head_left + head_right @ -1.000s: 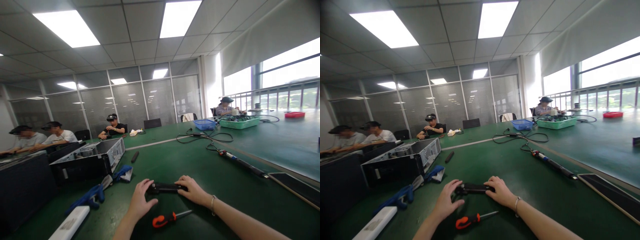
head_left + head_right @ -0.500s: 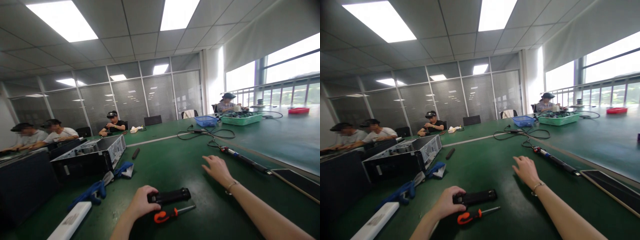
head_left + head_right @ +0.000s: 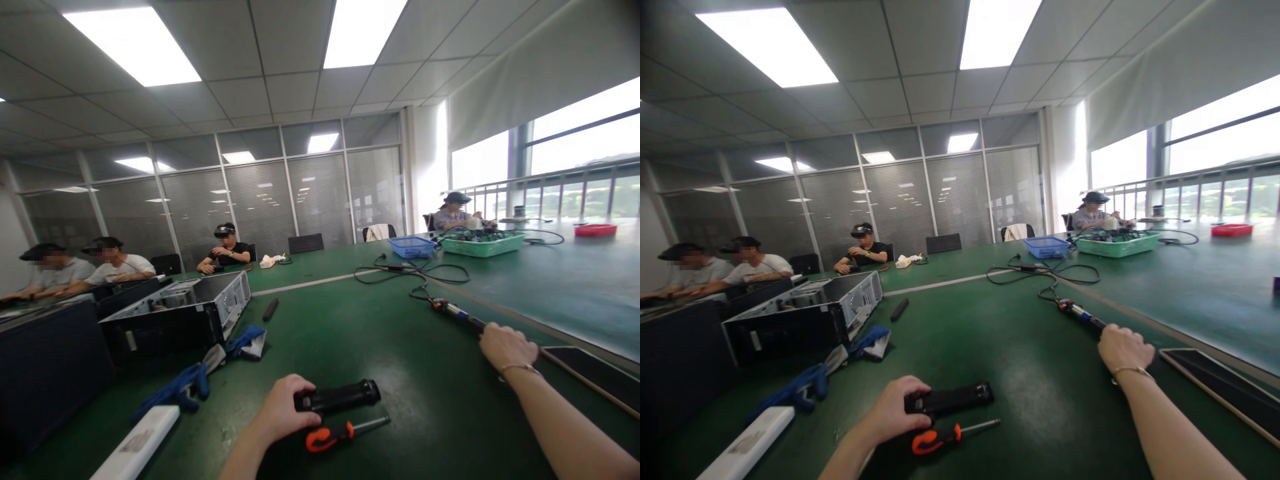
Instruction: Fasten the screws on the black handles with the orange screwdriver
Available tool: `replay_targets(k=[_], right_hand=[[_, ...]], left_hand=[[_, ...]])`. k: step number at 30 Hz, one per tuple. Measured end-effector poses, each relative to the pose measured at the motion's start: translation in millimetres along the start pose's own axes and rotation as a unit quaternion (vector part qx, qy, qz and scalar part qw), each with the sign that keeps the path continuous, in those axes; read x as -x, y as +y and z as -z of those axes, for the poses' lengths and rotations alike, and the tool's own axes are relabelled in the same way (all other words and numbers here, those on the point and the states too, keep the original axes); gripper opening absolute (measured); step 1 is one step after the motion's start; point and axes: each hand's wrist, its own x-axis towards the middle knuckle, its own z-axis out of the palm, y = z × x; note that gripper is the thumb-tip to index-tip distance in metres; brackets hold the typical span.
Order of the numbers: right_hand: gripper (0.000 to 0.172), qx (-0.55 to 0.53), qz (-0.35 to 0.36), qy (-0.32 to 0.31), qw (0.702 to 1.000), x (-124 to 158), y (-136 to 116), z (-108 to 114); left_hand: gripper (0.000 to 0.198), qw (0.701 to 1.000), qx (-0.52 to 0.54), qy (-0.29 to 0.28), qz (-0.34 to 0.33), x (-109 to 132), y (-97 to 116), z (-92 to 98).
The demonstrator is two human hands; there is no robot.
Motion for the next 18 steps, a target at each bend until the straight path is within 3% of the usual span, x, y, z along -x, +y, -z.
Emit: replay_targets(k=[4,9,14,18], right_hand=[[0.024,0.000,0.058,-0.036,0.998,15.8,-35.8,3.5],[0.030,-0.041,0.190,-0.069,0.979,53.5,-101.2,5.9],[0.040,-0.115,0.346,-0.116,0.924,100.5,-163.1,15.9],[0.040,-0.190,0.438,-0.176,0.861,129.9,-190.8,35.9]], left_hand=[[0.044,1.000,0.000,0.002,-0.009,-1.2,-0.5,-0.8],[0.044,1.000,0.004,0.005,-0.019,-2.6,-3.5,-3.2],[0.046,1.000,-0.001,0.010,-0.023,-3.6,-5.4,-4.8],[0.048,1.000,-0.013,0.008,-0.025,-2.2,-1.6,-2.8]])
